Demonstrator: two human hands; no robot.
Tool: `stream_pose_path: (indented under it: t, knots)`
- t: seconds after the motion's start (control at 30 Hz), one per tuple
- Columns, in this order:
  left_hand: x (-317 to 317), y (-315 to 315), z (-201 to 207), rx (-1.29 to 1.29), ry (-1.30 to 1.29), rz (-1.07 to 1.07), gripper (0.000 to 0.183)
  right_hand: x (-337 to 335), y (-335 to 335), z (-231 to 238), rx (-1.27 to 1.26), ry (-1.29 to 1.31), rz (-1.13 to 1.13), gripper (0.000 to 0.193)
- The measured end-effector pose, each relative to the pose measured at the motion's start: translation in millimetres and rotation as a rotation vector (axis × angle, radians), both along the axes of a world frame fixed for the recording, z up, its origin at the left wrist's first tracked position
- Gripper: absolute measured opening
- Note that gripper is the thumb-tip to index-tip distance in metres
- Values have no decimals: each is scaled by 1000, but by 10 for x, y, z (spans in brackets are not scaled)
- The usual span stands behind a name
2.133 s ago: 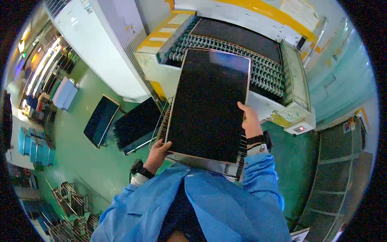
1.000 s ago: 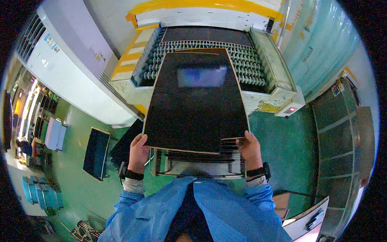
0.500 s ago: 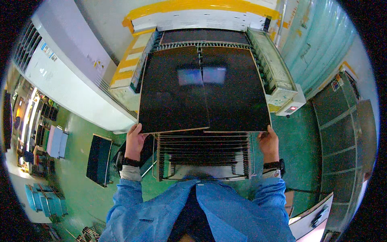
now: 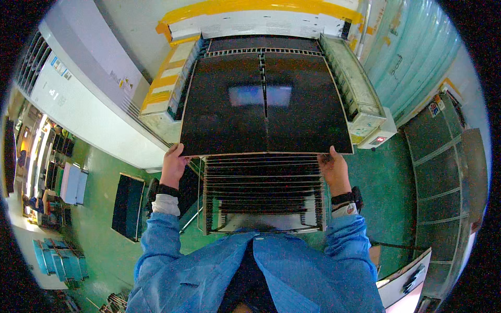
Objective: Loading glass panels from a processing machine into metal storage racks.
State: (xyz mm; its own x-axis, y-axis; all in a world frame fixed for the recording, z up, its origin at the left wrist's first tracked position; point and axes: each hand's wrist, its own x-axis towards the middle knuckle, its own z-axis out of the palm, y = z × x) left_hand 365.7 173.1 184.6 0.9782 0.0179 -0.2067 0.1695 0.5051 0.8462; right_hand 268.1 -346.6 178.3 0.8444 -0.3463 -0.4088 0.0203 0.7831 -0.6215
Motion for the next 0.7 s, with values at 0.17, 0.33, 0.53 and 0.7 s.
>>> stream_pose_path:
  t: [0.17, 0.33, 0.53, 0.7]
  knots:
    - [157, 19, -42, 32, 20, -54, 19, 181, 64, 102, -41, 0, 33, 16]
    - [287, -8, -84, 36, 26, -45, 21, 245, -75, -8, -20, -8, 63, 18]
    - [395, -4, -99, 12, 40, -31, 17, 277, -106, -29, -8, -8, 30, 17]
    - [464, 51, -140, -10, 3, -20, 25, 366, -99, 3, 1, -6, 55, 17]
